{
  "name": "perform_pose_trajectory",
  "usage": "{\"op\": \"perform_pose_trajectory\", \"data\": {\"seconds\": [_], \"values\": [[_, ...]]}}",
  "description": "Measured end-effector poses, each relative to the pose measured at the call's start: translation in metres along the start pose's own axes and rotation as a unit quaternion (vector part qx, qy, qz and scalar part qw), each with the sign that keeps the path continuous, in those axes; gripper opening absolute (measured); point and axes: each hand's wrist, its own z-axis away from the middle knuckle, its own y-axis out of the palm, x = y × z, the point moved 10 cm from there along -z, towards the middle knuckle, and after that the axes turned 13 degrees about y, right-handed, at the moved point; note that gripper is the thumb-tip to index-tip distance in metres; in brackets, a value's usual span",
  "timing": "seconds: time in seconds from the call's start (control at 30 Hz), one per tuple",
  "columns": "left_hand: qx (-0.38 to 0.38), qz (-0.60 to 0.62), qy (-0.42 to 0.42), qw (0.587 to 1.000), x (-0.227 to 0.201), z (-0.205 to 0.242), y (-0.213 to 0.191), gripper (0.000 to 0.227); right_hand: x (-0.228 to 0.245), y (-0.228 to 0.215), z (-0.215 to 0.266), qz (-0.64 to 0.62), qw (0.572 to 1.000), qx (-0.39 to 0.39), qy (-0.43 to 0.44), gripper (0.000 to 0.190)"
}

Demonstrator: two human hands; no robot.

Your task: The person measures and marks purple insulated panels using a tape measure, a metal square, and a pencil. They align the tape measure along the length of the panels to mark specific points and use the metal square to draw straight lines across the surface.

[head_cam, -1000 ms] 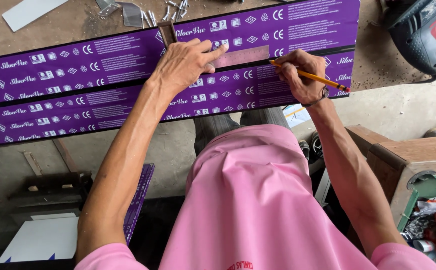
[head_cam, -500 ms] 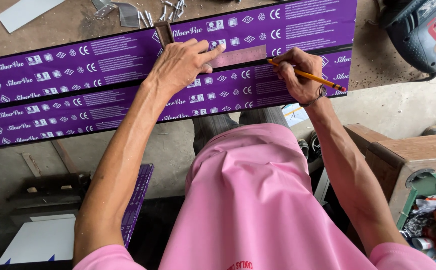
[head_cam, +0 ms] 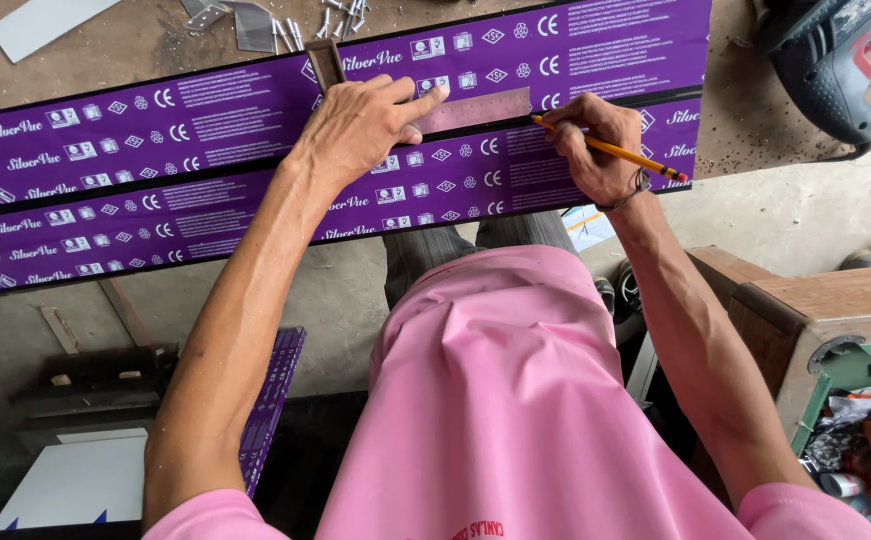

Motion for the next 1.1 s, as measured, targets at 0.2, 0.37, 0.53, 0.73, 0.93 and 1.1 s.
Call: {"op": "perform_pose_trajectory", "data": {"seconds": [0.2, 0.37, 0.53, 0.73, 0.93, 1.1], "values": [[0.000, -0.001, 0.000, 1.000, -0.0004, 0.0003, -0.0011, 0.049, -0.0010, 0.0007, 0.0001, -0.006, 1.000, 0.001, -0.018, 0.022], [0.001, 0.000, -0.001, 1.000, -0.0003, 0.0004, -0.0012, 0.049, 0.0006, 0.0005, -0.0002, 0.001, 1.000, -0.004, -0.015, 0.022], [0.007, 0.000, -0.001, 1.000, -0.0008, -0.0004, -0.0012, 0.051, 0.0051, 0.0001, -0.0002, 0.013, 1.000, -0.008, -0.024, 0.023], [0.008, 0.003, -0.003, 1.000, -0.0005, -0.0006, -0.0023, 0.051, 0.0029, -0.0005, -0.0006, 0.016, 1.000, -0.008, -0.005, 0.024], [0.005, 0.010, -0.007, 1.000, 0.0011, -0.0002, -0.0019, 0.049, 0.0033, 0.0003, -0.0019, 0.011, 1.000, 0.001, -0.008, 0.021], [0.006, 0.001, -0.004, 1.000, 0.0008, -0.0002, -0.0003, 0.049, 0.0038, -0.0006, -0.0018, 0.021, 1.000, 0.001, -0.014, 0.021]]}}
